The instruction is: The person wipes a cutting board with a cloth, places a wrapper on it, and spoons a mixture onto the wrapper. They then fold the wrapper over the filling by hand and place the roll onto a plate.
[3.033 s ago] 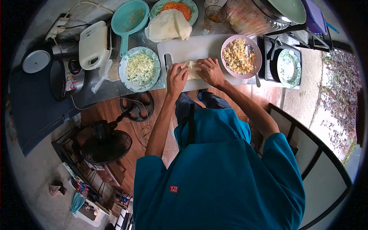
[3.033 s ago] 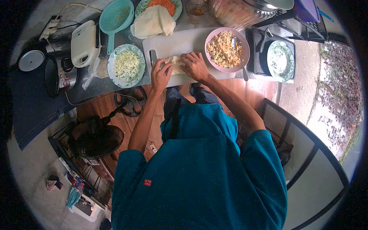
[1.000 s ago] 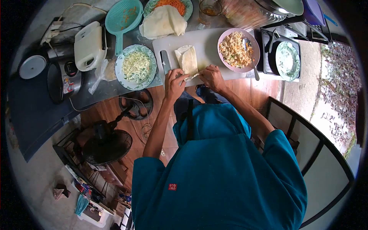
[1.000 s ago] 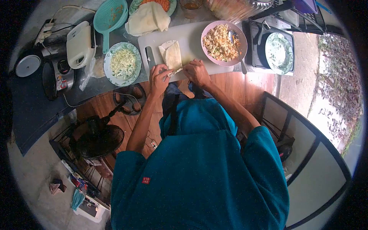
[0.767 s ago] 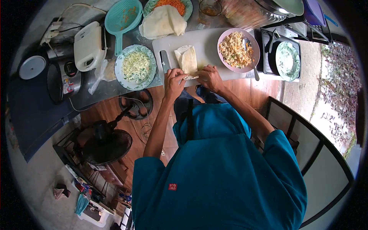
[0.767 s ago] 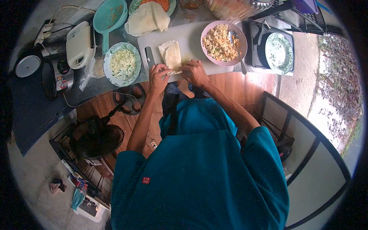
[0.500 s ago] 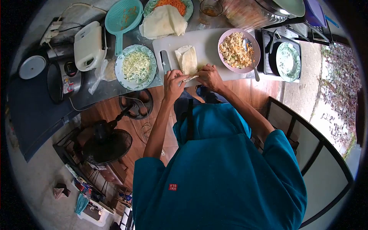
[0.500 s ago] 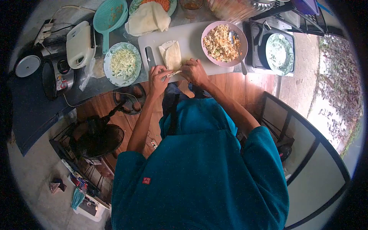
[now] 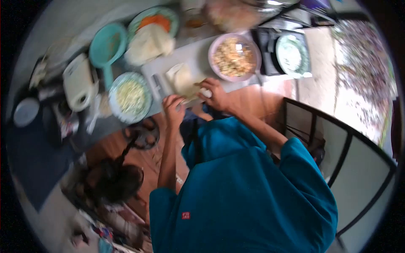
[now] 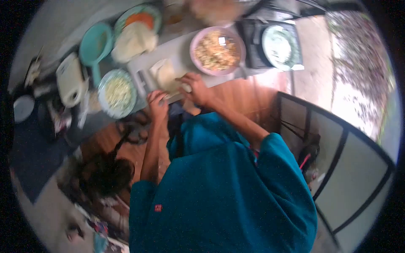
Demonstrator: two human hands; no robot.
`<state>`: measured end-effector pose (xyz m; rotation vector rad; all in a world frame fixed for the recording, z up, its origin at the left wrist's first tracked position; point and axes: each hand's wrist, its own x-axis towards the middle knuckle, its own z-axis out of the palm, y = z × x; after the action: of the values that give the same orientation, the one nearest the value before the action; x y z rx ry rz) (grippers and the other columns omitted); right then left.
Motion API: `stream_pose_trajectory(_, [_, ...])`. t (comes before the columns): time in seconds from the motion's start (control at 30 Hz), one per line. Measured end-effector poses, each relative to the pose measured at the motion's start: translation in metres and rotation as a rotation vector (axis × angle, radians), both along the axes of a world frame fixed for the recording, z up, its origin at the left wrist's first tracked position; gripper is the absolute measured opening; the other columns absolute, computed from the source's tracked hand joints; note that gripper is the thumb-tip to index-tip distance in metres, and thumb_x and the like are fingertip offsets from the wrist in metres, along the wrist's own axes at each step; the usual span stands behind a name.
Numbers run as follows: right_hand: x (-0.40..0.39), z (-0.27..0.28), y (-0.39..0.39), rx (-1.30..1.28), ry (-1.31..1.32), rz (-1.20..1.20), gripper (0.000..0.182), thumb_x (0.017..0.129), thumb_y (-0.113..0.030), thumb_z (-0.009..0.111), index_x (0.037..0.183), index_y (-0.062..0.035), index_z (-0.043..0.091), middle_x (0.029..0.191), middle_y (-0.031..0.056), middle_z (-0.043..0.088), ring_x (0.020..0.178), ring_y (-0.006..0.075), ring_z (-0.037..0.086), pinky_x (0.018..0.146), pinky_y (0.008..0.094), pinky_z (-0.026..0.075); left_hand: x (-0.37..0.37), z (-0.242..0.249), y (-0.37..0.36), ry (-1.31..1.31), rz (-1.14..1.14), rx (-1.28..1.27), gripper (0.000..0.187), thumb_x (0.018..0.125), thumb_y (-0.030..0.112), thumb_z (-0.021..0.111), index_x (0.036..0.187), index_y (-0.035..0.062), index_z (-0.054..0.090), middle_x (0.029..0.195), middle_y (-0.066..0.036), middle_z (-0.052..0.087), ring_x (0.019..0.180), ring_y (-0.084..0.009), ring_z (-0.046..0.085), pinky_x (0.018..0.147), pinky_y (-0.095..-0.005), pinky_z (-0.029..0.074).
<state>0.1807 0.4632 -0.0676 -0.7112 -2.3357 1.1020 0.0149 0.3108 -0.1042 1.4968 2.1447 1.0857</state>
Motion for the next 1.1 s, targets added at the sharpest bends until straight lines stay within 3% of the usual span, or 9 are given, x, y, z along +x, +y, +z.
stream_pose_trajectory(0.1, [0.031,0.086,0.02,-0.181,0.001,-0.159,0.026,0.085,-0.012,0.071,0.11,-0.0041,0.068,0.097,0.0131,0.061,0.093,0.0303,0.059,0.086,0.0383,0.047,0.001,0.002,0.0,0.022,0.009,-0.024,0.026,0.068,-0.002,0.067,0.092,0.0062,0.073,0.096,-0.01,0.061,0.096,-0.0322,0.057,0.086,-0.0424,0.045])
stream_pose_trajectory(0.17, [0.081,0.065,0.043,-0.134,0.046,-0.486,0.023,0.083,-0.004,0.071,0.105,-0.0038,0.068,0.097,0.0137,0.062,0.092,0.0302,0.059,0.084,0.0364,0.047,0.002,0.003,-0.003,-0.006,0.025,-0.049,0.024,0.071,0.001,0.07,0.093,0.0092,0.074,0.096,-0.008,0.06,0.096,-0.031,0.056,0.087,-0.0427,0.043])
stream_pose_trajectory(0.2, [0.111,0.058,0.073,0.135,0.123,-0.508,0.023,0.081,-0.002,0.071,0.104,-0.0034,0.068,0.1,0.0142,0.063,0.093,0.0303,0.058,0.083,0.0368,0.047,0.001,0.005,-0.003,-0.016,0.031,-0.065,0.024,0.071,0.001,0.071,0.093,0.011,0.074,0.097,-0.007,0.06,0.096,-0.0306,0.055,0.088,-0.043,0.043])
stream_pose_trajectory(0.27, [0.161,0.055,0.116,0.21,-0.136,-0.835,0.028,0.087,-0.015,0.068,0.115,-0.0128,0.07,0.107,0.0139,0.063,0.099,0.0305,0.056,0.089,0.0426,0.042,0.002,0.009,-0.002,-0.008,0.023,-0.08,0.025,0.071,0.001,0.071,0.094,0.0112,0.075,0.096,-0.007,0.06,0.096,-0.0302,0.055,0.088,-0.0432,0.042])
stream_pose_trajectory(0.33, [0.215,0.025,0.15,0.288,-0.663,-1.049,0.035,0.093,-0.035,0.057,0.125,-0.0242,0.066,0.133,0.0209,0.048,0.122,0.0383,0.041,0.099,0.0554,0.033,0.002,0.01,-0.002,0.001,0.013,-0.09,0.025,0.071,0.002,0.071,0.094,0.0114,0.075,0.096,-0.007,0.06,0.096,-0.0298,0.055,0.088,-0.0434,0.042])
stream_pose_trajectory(0.4, [0.257,0.0,0.18,0.335,-0.87,-1.033,0.04,0.091,-0.03,0.053,0.13,-0.0256,0.062,0.147,0.0268,0.035,0.137,0.0447,0.026,0.105,0.0623,0.025,0.001,0.008,-0.003,-0.014,0.028,-0.127,0.025,0.071,0.002,0.072,0.095,0.0113,0.075,0.095,-0.008,0.06,0.095,-0.0294,0.055,0.089,-0.0441,0.041])
stream_pose_trajectory(0.6, [0.287,-0.024,0.231,0.339,-1.077,-1.005,0.053,0.084,-0.024,0.054,0.137,-0.0293,0.055,0.158,0.0235,0.015,0.144,0.0463,0.014,0.108,0.0691,0.015,-0.003,0.007,-0.001,-0.092,0.032,-0.082,0.02,0.079,-0.001,0.069,0.097,0.0047,0.073,0.094,-0.011,0.06,0.084,-0.0283,0.06,0.071,-0.0369,0.049])
stream_pose_trajectory(0.9, [0.281,-0.041,0.252,0.357,-1.068,-1.032,0.054,0.08,-0.031,0.061,0.134,-0.0312,0.055,0.158,0.0255,0.014,0.144,0.0467,0.017,0.111,0.0645,0.014,0.0,0.001,-0.005,-0.198,0.072,-0.232,0.022,0.084,-0.002,0.065,0.105,0.0024,0.071,0.082,-0.007,0.062,0.069,-0.0179,0.06,0.06,-0.0296,0.048])
stream_pose_trajectory(1.1, [0.276,-0.031,0.259,0.316,-0.957,-1.05,0.059,0.077,-0.027,0.06,0.136,-0.0302,0.055,0.157,0.0258,0.017,0.144,0.0452,0.018,0.112,0.0632,0.013,0.001,-0.013,-0.014,-0.535,0.231,-0.284,0.023,0.089,0.001,0.063,0.111,-0.0008,0.069,0.075,-0.007,0.067,0.064,-0.012,0.061,0.059,-0.0259,0.048])
